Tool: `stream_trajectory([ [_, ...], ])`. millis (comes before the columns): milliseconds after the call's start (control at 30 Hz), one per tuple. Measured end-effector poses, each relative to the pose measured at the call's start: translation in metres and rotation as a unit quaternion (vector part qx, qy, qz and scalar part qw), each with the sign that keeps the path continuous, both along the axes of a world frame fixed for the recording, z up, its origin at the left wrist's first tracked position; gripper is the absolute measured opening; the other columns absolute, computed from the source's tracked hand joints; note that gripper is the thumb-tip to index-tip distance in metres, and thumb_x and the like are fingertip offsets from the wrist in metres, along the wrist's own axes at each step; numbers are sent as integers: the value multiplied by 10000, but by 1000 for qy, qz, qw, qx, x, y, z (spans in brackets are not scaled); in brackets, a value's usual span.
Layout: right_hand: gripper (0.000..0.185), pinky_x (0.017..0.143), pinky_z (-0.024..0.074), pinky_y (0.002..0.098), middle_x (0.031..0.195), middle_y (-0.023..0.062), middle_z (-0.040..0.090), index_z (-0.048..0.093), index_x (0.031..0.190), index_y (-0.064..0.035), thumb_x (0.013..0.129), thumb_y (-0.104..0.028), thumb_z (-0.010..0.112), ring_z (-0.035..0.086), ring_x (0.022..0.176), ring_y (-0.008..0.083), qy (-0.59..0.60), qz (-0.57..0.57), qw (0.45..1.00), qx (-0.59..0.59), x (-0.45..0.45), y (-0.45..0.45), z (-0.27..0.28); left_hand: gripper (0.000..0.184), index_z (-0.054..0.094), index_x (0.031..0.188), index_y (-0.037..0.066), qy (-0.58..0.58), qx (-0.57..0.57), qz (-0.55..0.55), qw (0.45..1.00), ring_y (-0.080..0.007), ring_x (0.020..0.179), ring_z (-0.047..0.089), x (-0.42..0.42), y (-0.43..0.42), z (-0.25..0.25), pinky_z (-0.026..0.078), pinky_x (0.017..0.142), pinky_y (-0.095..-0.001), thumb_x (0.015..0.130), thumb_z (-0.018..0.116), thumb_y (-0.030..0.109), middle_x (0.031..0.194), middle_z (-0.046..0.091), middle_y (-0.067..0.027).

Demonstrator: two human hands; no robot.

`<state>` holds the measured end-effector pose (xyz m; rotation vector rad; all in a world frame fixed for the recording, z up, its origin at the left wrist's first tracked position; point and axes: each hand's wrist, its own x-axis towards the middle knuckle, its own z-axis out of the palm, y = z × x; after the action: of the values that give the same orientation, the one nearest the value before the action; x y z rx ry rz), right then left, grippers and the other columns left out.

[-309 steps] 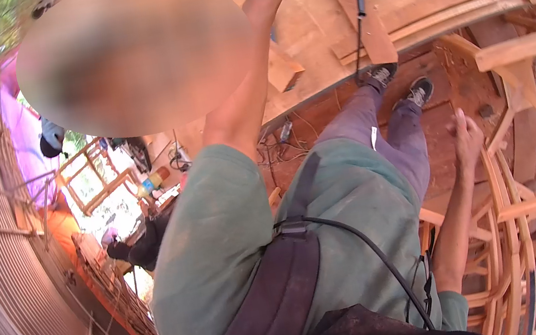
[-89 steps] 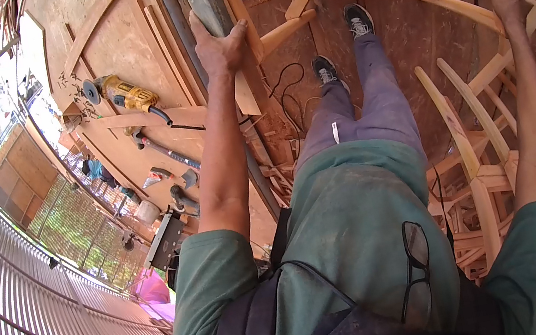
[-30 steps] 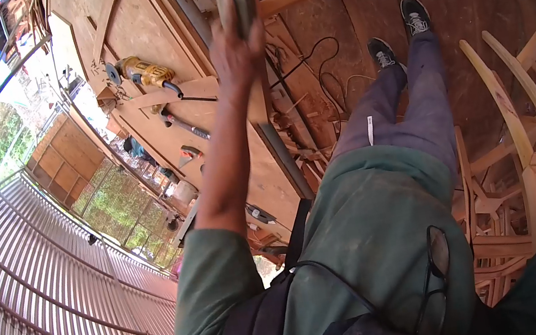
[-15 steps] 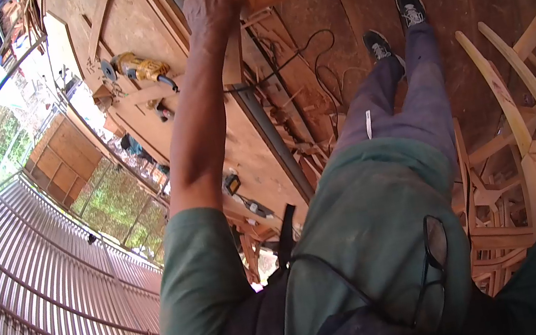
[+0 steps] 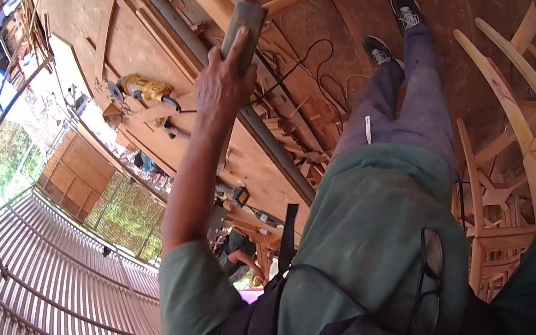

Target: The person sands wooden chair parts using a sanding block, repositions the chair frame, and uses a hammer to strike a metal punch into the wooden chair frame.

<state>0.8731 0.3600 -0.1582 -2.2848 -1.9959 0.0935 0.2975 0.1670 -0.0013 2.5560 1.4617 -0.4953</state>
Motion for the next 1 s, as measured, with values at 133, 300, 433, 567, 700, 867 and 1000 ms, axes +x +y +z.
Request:
stream_trajectory([
  [133,633,718,626,492,988,327,707,685,1096,126,918,-481,712,737,830,393,-39,16,999,26,-15,-1,-1,614,412,1556,311,128,-89,33,987,-218,633,674,13,47,-12,557,507,-375,980,615,374,940,666,-222],
  [300,679,818,624,495,1057,336,700,685,1122,129,912,-516,706,738,894,399,-31,-29,997,-65,-20,2,14,630,385,1553,300,111,-59,18,992,-206,607,657,13,42,-10,558,501,-378,977,624,390,916,653,-207],
  [433,673,819,622,490,1035,328,707,701,1080,121,903,-529,715,742,884,389,-12,7,1000,0,-14,-2,8,650,451,1531,293,6,-13,61,998,-350,722,712,-3,8,4,587,561,-464,929,682,374,972,649,-248],
  [567,638,866,611,487,1093,304,704,692,1101,88,899,-516,728,730,973,384,22,-41,998,-32,24,36,-53,671,461,1529,280,-34,56,143,988,-431,844,711,0,66,-36,585,704,-526,907,691,386,1020,652,-265],
  [700,611,874,595,503,1125,311,694,633,1213,67,896,-441,753,714,1040,394,-13,-14,1000,-14,-17,-1,5,742,420,1554,203,-85,79,165,979,-463,908,696,-10,-21,-38,574,761,-534,898,715,386,1047,658,-304],
  [867,686,882,587,510,1112,323,693,580,1315,68,888,-439,755,712,1045,411,-46,16,999,13,-27,-12,32,785,408,1565,149,-145,87,266,949,-452,981,683,-12,14,-61,560,810,-515,883,741,348,1029,659,-296],
  [1000,722,920,579,527,1151,326,686,608,1290,101,873,-470,753,699,1059,450,9,10,1000,-3,1,9,-15,804,399,1569,94,-173,112,302,931,-432,1049,679,-11,-15,-63,539,893,-490,877,742,316,1118,671,-292],
])
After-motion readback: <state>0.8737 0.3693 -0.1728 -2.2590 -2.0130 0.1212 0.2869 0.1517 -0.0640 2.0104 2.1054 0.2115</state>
